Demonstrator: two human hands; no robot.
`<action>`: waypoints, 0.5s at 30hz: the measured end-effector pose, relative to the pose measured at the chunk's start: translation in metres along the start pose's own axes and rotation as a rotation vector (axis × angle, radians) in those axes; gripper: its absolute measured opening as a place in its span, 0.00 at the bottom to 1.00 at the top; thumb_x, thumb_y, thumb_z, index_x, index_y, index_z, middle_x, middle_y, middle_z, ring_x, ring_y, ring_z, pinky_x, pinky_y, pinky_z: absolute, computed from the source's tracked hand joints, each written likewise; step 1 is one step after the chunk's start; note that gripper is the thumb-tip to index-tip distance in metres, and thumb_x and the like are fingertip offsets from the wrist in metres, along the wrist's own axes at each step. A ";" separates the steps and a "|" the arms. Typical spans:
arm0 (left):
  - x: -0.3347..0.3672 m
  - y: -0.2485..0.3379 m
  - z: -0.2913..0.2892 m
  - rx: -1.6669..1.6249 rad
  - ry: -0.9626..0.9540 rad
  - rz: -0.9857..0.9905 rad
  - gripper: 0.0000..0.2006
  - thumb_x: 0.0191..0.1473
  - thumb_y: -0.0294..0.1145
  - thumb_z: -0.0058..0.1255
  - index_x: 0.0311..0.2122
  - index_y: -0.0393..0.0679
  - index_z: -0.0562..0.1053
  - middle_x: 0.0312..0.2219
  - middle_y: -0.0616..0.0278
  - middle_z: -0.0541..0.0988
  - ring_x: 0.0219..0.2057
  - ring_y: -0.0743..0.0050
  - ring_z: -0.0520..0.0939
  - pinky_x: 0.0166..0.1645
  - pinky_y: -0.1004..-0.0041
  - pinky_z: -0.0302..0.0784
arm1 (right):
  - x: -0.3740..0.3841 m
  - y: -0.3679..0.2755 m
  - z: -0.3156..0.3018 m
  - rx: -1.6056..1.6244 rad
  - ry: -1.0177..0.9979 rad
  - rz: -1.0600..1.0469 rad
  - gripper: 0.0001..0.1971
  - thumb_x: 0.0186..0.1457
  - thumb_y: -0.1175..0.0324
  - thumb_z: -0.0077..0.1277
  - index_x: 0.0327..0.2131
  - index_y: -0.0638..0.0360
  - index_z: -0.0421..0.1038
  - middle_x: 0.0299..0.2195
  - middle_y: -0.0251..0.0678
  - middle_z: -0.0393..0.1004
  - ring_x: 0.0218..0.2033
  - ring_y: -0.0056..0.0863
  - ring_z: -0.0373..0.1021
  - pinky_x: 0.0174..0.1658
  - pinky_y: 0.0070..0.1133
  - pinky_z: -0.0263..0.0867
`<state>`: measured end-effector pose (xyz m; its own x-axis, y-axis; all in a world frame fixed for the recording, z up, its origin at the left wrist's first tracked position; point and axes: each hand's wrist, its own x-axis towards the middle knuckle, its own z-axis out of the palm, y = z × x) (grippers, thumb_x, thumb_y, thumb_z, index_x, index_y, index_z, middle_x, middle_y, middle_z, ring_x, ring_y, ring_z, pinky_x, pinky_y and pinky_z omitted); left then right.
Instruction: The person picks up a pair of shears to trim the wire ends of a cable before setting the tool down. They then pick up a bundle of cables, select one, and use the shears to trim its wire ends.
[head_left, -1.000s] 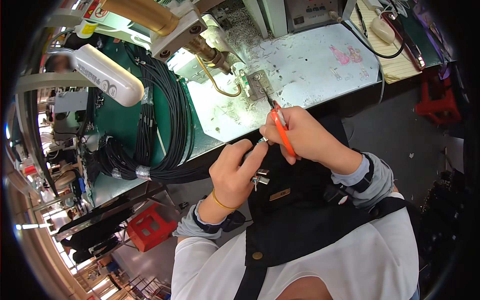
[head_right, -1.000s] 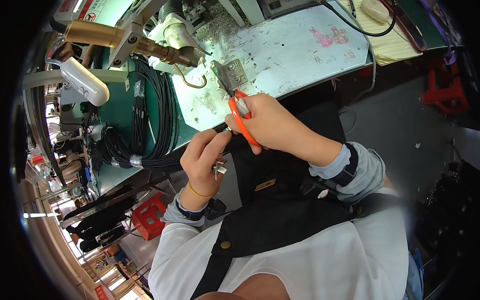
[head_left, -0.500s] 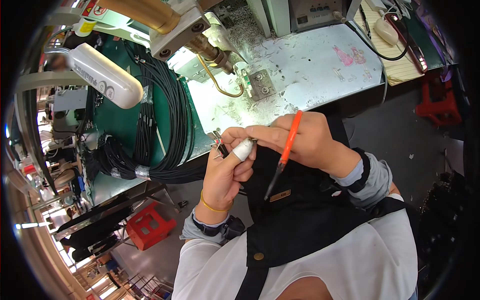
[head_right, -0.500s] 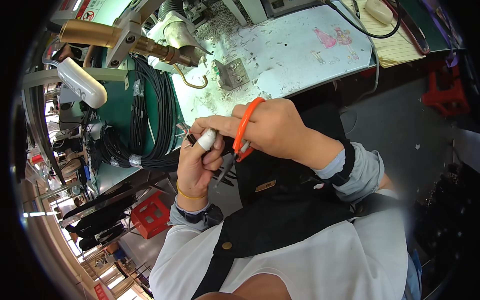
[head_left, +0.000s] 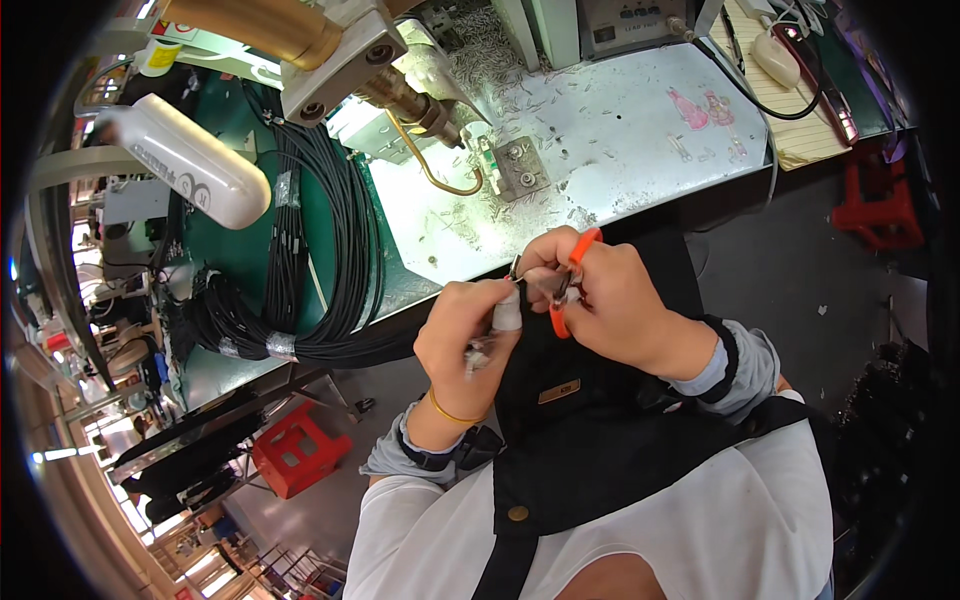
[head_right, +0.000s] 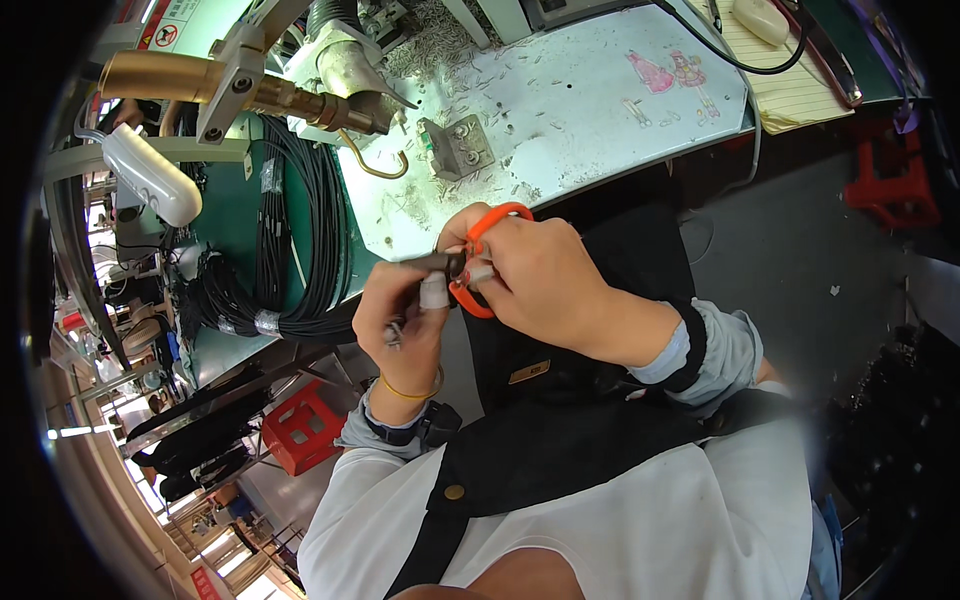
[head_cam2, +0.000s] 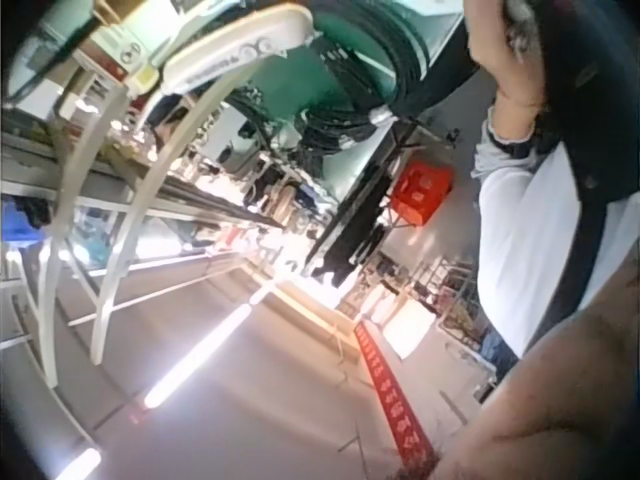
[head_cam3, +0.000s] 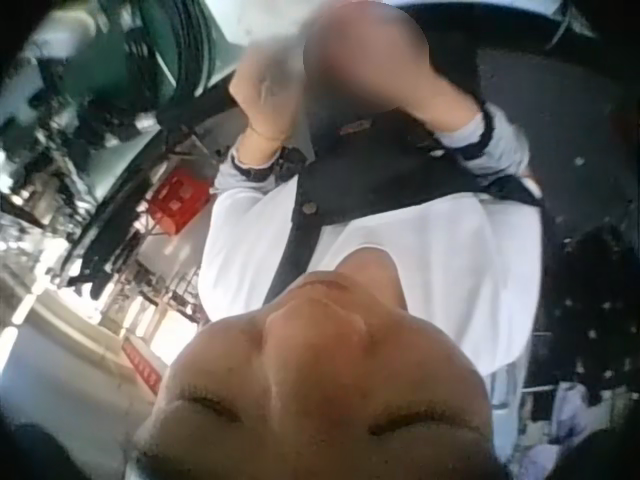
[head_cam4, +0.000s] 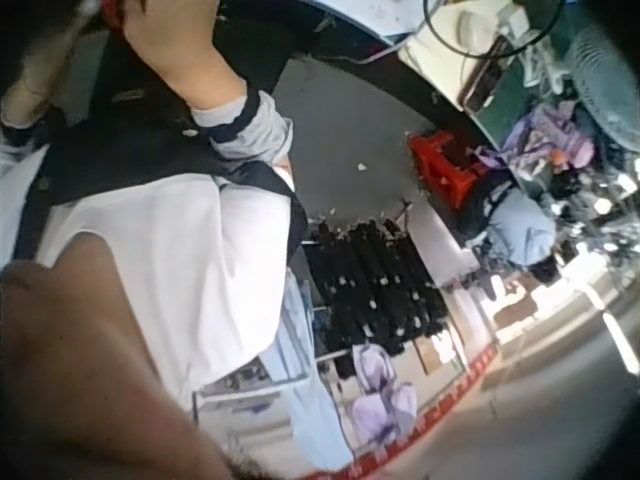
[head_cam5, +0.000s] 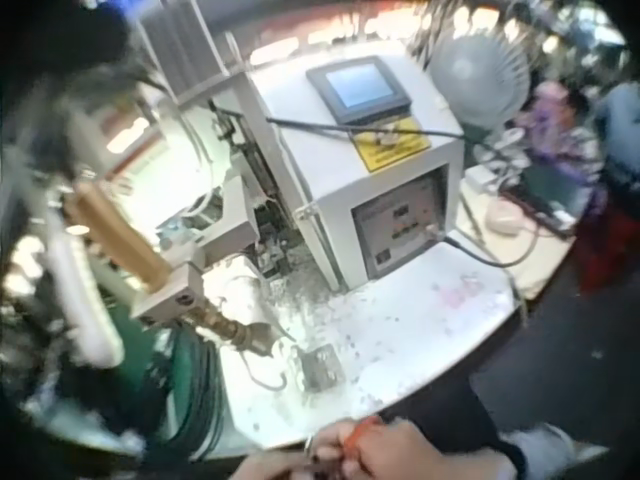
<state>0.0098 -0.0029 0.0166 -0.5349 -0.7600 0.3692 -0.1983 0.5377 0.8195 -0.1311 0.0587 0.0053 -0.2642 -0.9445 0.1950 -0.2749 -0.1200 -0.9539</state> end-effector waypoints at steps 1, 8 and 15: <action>0.000 -0.001 0.002 -0.113 0.061 -0.053 0.09 0.41 0.16 0.52 0.31 0.34 0.69 0.22 0.67 0.72 0.22 0.87 0.70 0.24 0.86 0.65 | 0.000 0.001 0.000 0.000 0.002 0.001 0.07 0.42 0.79 0.50 0.29 0.62 0.65 0.19 0.33 0.68 0.19 0.18 0.68 0.20 0.16 0.61; 0.007 0.010 -0.005 -0.501 0.094 -0.450 0.07 0.43 0.19 0.51 0.31 0.34 0.69 0.21 0.66 0.72 0.16 0.90 0.66 0.18 0.87 0.58 | 0.000 -0.010 -0.011 0.201 -0.042 0.194 0.07 0.43 0.73 0.52 0.25 0.64 0.65 0.16 0.34 0.67 0.16 0.20 0.67 0.20 0.16 0.61; 0.006 0.013 -0.004 -0.631 0.105 -0.588 0.06 0.43 0.20 0.51 0.30 0.35 0.69 0.21 0.65 0.72 0.14 0.92 0.62 0.17 0.88 0.52 | -0.009 -0.001 -0.004 -0.348 -0.116 0.080 0.16 0.40 0.59 0.56 0.21 0.60 0.64 0.10 0.33 0.65 0.11 0.29 0.64 0.17 0.19 0.59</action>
<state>0.0074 -0.0022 0.0314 -0.4043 -0.8973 -0.1772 0.0901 -0.2319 0.9686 -0.1324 0.0684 0.0055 -0.1970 -0.9774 0.0767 -0.5607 0.0481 -0.8266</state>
